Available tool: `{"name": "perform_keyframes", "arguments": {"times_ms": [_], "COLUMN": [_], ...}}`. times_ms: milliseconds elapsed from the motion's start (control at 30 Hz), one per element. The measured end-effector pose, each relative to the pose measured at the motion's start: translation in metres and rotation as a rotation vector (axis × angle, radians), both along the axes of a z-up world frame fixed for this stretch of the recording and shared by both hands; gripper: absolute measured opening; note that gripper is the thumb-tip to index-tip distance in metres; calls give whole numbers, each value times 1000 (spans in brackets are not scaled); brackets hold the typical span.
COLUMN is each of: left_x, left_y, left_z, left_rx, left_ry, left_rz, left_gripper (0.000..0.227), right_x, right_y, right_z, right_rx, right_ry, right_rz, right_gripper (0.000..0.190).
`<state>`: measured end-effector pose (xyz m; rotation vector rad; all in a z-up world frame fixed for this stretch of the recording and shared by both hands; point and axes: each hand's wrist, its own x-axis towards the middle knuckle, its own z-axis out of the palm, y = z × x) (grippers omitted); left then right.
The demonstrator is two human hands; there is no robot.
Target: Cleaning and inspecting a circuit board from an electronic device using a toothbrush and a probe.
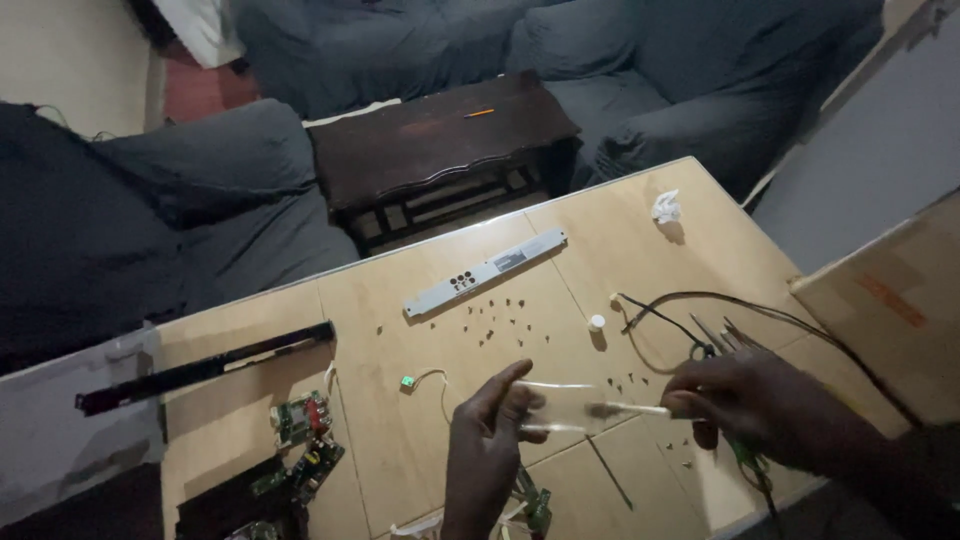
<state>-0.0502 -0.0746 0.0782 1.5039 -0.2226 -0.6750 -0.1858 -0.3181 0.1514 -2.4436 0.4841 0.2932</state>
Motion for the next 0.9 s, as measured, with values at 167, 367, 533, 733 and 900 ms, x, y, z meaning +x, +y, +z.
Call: {"name": "perform_keyframes", "arguments": {"times_ms": [167, 367, 533, 733, 900], "left_x": [3, 12, 12, 18, 52], "left_y": [-10, -3, -26, -112, -176], "left_z": [-53, -36, -46, -66, -126], "left_rx": [-15, -26, -68, -49, 182], "left_ry": [97, 428, 418, -236, -714], "left_rz": [41, 9, -26, -28, 147], "left_gripper": [35, 49, 50, 26, 27], "right_x": [-3, -33, -82, -108, -115], "right_y": [-48, -62, -71, -67, -94], "right_z": [-38, -48, -112, -109, -133], "right_rx": [322, 429, 757, 688, 775], "right_ry": [213, 177, -189, -215, -246], "right_rz": [-174, -444, -754, -756, -890], "right_gripper": [28, 30, 25, 36, 29]}}
